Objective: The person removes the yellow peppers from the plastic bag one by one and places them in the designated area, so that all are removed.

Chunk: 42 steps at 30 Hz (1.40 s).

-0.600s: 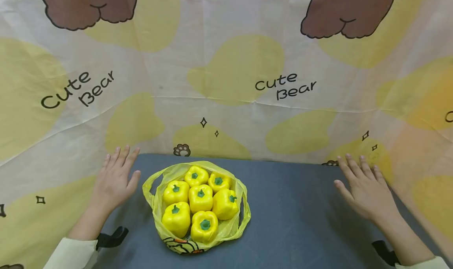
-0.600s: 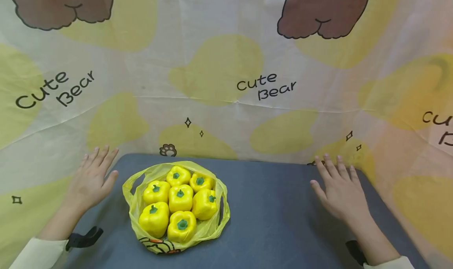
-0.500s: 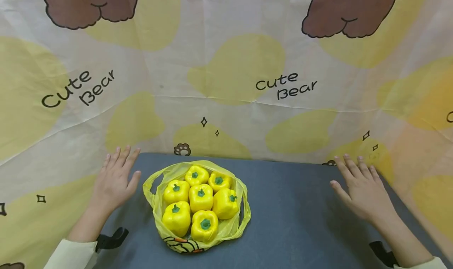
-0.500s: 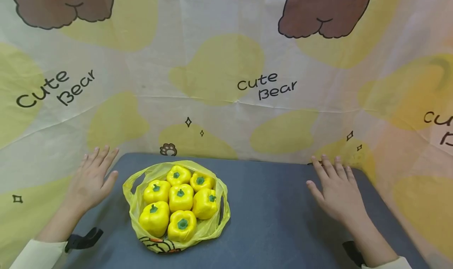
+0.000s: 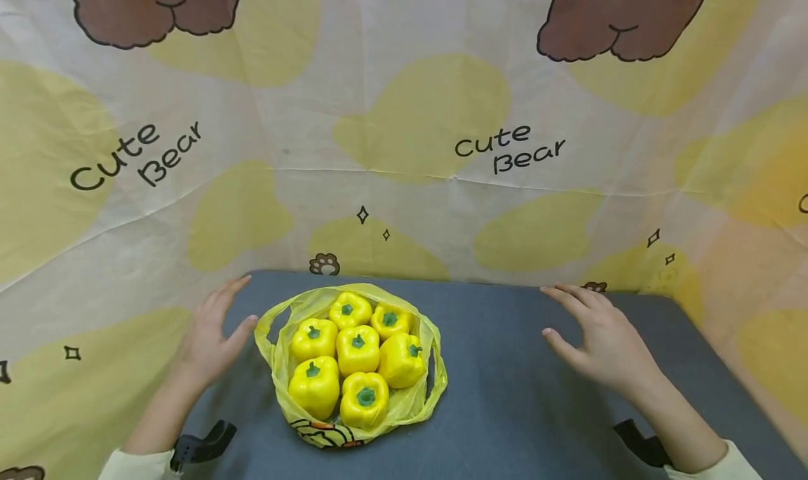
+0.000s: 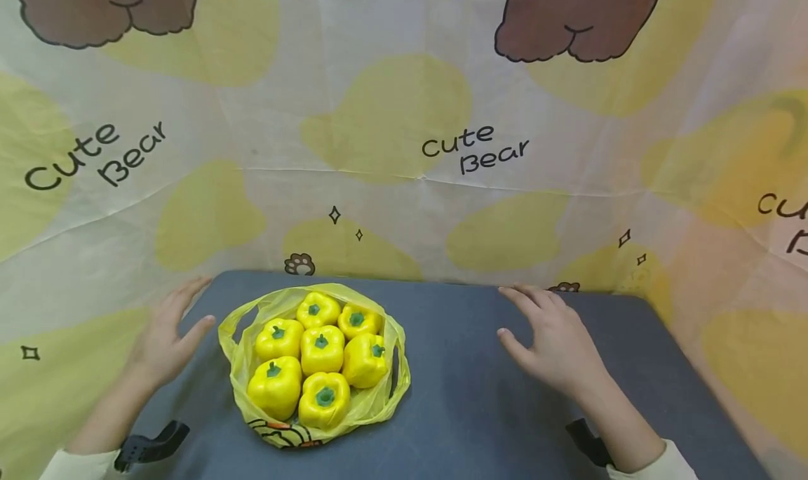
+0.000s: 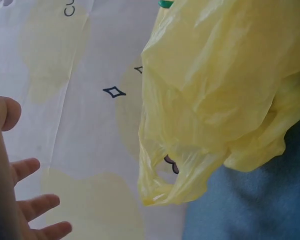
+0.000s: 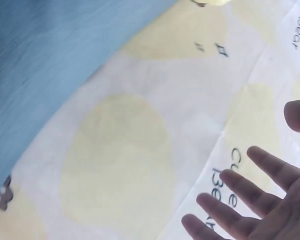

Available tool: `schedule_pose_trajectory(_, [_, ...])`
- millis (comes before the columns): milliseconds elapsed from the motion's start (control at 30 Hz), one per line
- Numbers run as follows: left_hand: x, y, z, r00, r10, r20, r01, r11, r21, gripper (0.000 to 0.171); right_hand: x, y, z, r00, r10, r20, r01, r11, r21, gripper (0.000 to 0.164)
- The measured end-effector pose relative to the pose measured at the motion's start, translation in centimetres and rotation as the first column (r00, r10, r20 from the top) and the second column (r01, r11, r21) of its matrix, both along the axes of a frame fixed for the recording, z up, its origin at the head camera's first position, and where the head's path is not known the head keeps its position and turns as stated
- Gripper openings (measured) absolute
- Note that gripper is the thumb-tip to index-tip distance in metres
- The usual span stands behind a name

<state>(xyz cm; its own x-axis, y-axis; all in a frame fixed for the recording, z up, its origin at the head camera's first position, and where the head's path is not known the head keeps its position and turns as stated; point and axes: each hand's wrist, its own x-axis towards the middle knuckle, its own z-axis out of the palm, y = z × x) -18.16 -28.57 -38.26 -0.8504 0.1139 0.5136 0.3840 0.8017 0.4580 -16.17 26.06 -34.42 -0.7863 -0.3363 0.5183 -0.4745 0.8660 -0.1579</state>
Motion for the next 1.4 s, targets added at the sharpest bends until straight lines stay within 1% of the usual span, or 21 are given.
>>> schedule_pose_trajectory(100, [0.2,0.1,-0.5,0.999,-0.021,0.04,0.019,0.998,0.067,0.059,-0.1,-1.1,0.0,0.999,0.018,0.026,-0.018,0.999,-0.034,0.056])
schedule_pose_trajectory(267, [0.5,0.3,-1.2,0.991,-0.044,0.127,0.03,0.993,0.114,0.056,-0.4,-3.1,-0.3,0.996,0.061,0.059,-0.055,0.993,-0.1,0.054])
schedule_pose_trajectory(433, [0.6,0.5,-1.8,0.976,-0.063,0.21,0.029,0.986,0.163,0.055,-0.7,-5.7,-0.6,0.987,0.146,0.064,-0.135,0.979,-0.154,0.052])
schedule_pose_trajectory(600, [0.4,0.7,-2.6,0.966,-0.07,0.248,0.021,0.98,0.196,0.055,-1.0,-8.3,-1.0,0.964,0.254,0.079,-0.235,0.952,-0.195,0.048])
schedule_pose_trajectory(800, [0.2,1.1,-3.4,0.961,-0.067,0.268,0.011,0.979,0.206,0.053,-1.5,-11.0,-1.7,0.923,0.367,0.111,-0.338,0.916,-0.216,0.047])
schedule_pose_trajectory(900, [0.0,1.3,-3.6,0.961,-0.076,0.266,0.019,0.978,0.209,0.053,-1.8,-12.2,-2.1,0.901,0.415,0.124,-0.38,0.895,-0.234,0.047])
schedule_pose_trajectory(1067, [-0.2,1.4,-4.1,0.968,-0.097,0.233,0.047,0.976,0.214,0.051,-2.3,-13.9,-3.0,0.863,0.484,0.146,-0.434,0.858,-0.276,0.045])
schedule_pose_trajectory(1167, [-0.3,1.5,-4.4,0.97,-0.107,0.217,0.061,0.976,0.207,0.05,-2.7,-14.8,-3.6,0.843,0.512,0.164,-0.455,0.842,-0.291,0.044])
schedule_pose_trajectory(1267, [-0.4,1.7,-4.6,0.972,-0.119,0.203,0.077,0.976,0.206,0.048,-3.1,-15.6,-4.3,0.823,0.533,0.196,-0.467,0.832,-0.3,0.042])
schedule_pose_trajectory(1400, [-0.6,1.9,-5.0,0.97,-0.143,0.196,0.097,0.969,0.227,0.048,-3.5,-16.4,-5.1,0.81,0.533,0.245,-0.46,0.836,-0.299,0.042])
